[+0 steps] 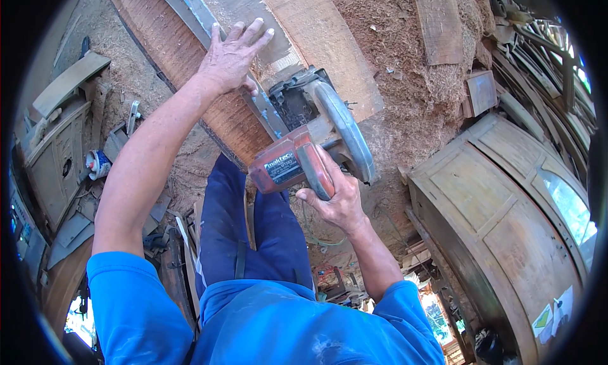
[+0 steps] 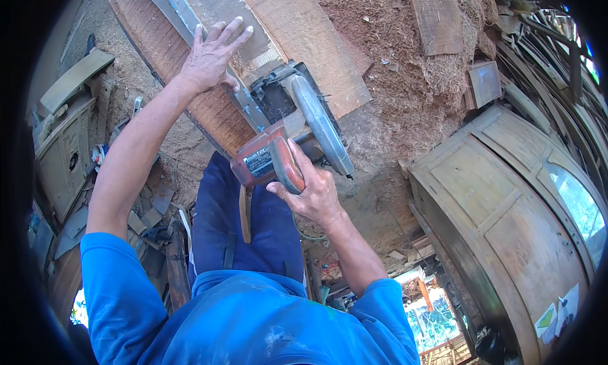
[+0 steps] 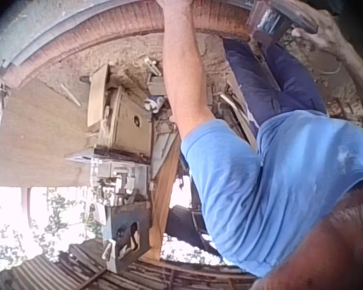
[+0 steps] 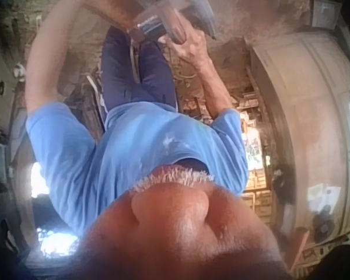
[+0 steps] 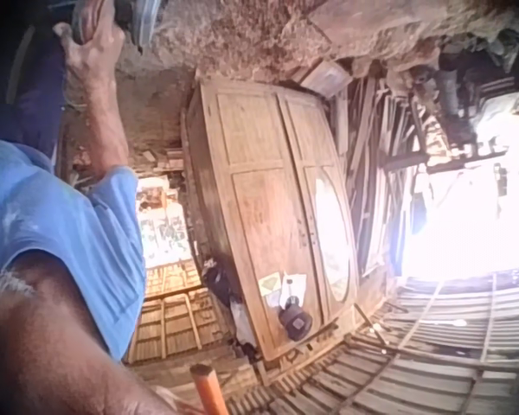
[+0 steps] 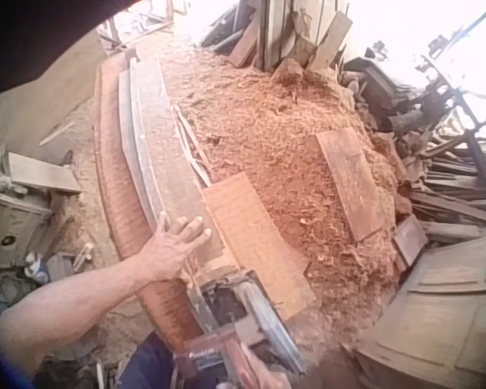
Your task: The person measures a wooden plank with a tape measure, marks it using a pencil and a square ruler, and then cuts the plank using a circular saw before placing the pieces on a stack on the floor.
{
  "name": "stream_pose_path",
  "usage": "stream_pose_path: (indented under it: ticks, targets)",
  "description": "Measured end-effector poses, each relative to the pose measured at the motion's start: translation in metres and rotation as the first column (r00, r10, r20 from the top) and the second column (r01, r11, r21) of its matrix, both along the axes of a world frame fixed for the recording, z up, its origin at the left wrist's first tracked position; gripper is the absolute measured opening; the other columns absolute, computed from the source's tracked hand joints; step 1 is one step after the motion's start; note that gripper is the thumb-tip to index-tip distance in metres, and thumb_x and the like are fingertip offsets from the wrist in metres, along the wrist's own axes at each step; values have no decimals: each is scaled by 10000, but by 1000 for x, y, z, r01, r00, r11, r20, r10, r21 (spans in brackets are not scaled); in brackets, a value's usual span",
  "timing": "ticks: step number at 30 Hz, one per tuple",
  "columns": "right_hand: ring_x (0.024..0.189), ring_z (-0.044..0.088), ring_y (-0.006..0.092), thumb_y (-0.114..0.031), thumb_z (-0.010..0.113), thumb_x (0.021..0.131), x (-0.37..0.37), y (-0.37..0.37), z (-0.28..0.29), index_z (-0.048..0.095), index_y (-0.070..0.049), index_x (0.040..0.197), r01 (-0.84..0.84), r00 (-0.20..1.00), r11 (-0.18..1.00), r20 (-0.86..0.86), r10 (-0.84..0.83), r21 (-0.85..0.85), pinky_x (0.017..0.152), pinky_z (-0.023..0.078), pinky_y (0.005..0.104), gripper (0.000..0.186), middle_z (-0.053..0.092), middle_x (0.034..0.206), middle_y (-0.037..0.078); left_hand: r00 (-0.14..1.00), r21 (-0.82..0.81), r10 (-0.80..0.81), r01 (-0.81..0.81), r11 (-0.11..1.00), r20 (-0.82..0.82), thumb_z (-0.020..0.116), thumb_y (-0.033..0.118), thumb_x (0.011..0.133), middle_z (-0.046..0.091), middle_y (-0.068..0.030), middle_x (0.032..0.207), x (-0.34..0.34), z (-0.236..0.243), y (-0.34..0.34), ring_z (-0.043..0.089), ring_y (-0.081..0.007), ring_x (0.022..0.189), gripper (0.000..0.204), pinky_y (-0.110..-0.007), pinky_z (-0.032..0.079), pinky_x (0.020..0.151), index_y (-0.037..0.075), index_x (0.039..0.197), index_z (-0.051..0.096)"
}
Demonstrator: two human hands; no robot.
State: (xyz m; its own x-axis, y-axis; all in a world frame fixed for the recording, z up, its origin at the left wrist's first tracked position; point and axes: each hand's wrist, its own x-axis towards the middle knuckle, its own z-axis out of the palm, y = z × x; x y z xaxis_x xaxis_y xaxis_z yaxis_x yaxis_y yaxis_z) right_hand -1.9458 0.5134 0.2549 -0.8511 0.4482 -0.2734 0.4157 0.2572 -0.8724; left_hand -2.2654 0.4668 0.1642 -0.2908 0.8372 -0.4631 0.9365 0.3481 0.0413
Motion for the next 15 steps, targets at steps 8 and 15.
stream_pose_path:
  ticks: [8,15]
  targets:
    - [869,746,343,-422,834,788,-10,0,-1,422,30,1460,0,1000,1000,-15,0,-2,728,604,398,909,721,1051,230,1000,12,-11,11,1000,-5,927,490,461,216,-16,1630,0,-2,-3,247,-294,1481,1360,-676,196,1188,290,1591,198]
    - [879,745,342,-414,840,785,-19,1,-1,422,35,1457,6,1000,1000,-16,-6,4,742,604,397,910,724,1038,229,1000,55,-23,24,998,-14,918,488,508,247,-30,1621,0,-3,-3,255,-281,1479,1264,-680,235,1154,264,1571,271]
